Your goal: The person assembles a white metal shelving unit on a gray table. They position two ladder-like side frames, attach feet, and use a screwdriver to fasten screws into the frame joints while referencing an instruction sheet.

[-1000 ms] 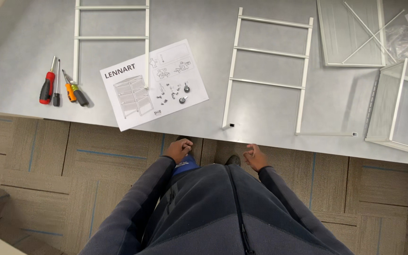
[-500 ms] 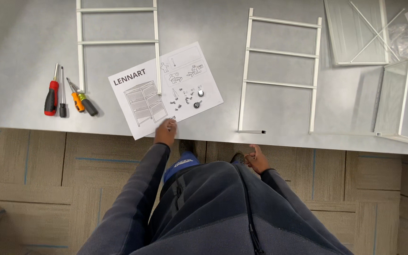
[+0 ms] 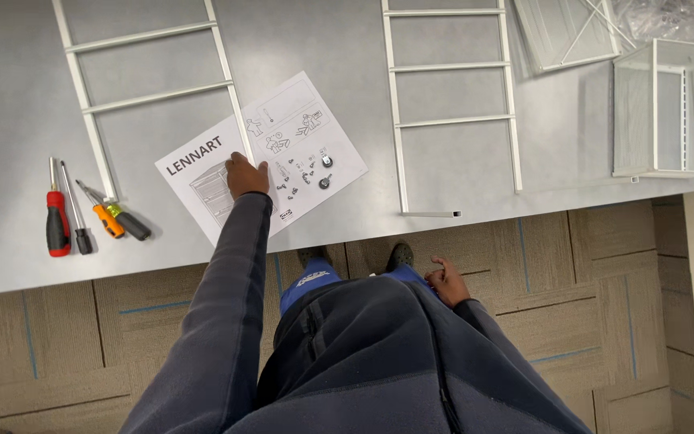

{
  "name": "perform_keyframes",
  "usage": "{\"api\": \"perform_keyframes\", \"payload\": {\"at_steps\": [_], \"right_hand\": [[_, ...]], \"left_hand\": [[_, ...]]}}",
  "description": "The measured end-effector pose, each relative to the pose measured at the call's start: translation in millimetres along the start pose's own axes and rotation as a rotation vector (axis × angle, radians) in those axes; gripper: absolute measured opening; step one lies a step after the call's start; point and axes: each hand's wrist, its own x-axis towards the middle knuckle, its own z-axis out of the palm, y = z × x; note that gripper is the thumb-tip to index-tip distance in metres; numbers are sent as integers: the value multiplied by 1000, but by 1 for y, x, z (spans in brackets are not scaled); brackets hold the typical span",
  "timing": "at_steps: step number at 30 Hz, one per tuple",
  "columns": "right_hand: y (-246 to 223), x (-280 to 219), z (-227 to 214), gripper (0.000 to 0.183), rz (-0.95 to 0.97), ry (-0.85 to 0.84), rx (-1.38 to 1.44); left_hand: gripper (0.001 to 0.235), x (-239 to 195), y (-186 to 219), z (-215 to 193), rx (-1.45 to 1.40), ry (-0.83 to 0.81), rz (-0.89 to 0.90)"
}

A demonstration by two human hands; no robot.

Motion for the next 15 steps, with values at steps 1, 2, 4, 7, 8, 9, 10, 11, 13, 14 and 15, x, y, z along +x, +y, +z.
{"api": "perform_keyframes", "payload": {"at_steps": [1, 2, 4, 7, 8, 9, 10, 11, 13, 14, 15], "right_hand": [[1, -3, 2, 65, 12, 23, -5], [4, -9, 3, 64, 26, 43, -12], [-2, -23, 4, 65, 51, 52, 47], [-8, -30, 8, 67, 86, 51, 109], [-10, -28, 9, 69, 104, 48, 115], [-5, -28, 8, 69, 100, 39, 106], [-3, -21, 8, 65, 98, 29, 79], [-1, -15, 9, 62, 95, 21, 52], [-6, 4, 9, 62, 85, -6, 3], [-5, 6, 8, 63, 92, -8, -41], [1, 7, 13, 63, 90, -33, -52]], "left_hand": [[55, 8, 0, 7, 82, -22, -12], [67, 13, 0, 14, 165, -45, -26], [65, 32, -14, 34, 122, -56, -22], [86, 51, -26, 58, 193, -54, 9], [108, 55, -30, 65, 308, -50, 43], [108, 55, -28, 72, 307, -47, 30], [109, 57, -29, 75, 378, -49, 63], [110, 61, -31, 78, 449, -52, 96], [112, 58, -31, 75, 409, -34, 56], [114, 50, -33, 76, 361, -33, 41], [114, 36, -35, 66, 370, -31, 15]]}}
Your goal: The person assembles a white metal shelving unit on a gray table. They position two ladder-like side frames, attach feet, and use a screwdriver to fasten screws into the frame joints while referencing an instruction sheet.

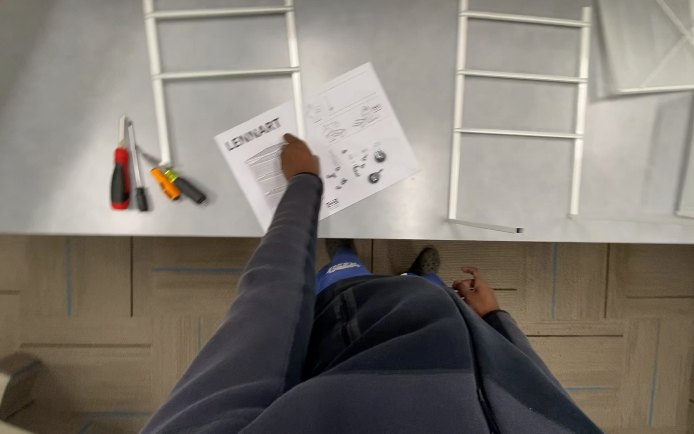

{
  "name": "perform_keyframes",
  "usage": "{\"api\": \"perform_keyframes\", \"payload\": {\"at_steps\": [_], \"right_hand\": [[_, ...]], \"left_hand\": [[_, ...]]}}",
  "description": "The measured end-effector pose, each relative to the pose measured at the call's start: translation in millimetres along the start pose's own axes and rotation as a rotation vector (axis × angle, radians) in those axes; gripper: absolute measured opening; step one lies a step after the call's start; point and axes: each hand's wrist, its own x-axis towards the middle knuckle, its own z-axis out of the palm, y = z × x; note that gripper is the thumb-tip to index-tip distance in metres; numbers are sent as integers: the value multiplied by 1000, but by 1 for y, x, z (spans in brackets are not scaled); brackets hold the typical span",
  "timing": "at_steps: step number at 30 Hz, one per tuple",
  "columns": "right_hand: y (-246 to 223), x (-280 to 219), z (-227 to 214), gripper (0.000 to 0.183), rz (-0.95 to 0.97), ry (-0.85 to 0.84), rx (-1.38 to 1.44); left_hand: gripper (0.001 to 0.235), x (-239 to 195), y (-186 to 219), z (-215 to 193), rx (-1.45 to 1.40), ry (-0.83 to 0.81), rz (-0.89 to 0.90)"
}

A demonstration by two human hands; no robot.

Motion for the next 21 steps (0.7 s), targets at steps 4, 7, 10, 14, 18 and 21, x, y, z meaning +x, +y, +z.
{"api": "perform_keyframes", "payload": {"at_steps": [4, 7, 10, 14, 18, 21], "right_hand": [[-30, 16, -2, 65, -38, -20, 39], [-43, 13, 0, 68, -32, -66, 91], [-62, 14, -1, 67, -57, -81, 110], [-72, 12, -4, 65, -58, -103, 108], [-49, 39, -4, 61, -49, -99, 40], [-39, 47, 0, 61, -32, -109, 128]], "left_hand": [[78, 1, 10, -26, -171, 48, 4], [52, -7, 4, -39, -357, 36, 1], [40, -5, 7, -60, -544, 7, -23], [42, -4, 5, -93, -694, -26, -29], [37, -47, 12, -192, -752, 89, 10], [39, -70, 17, -241, -766, 193, 77]]}}
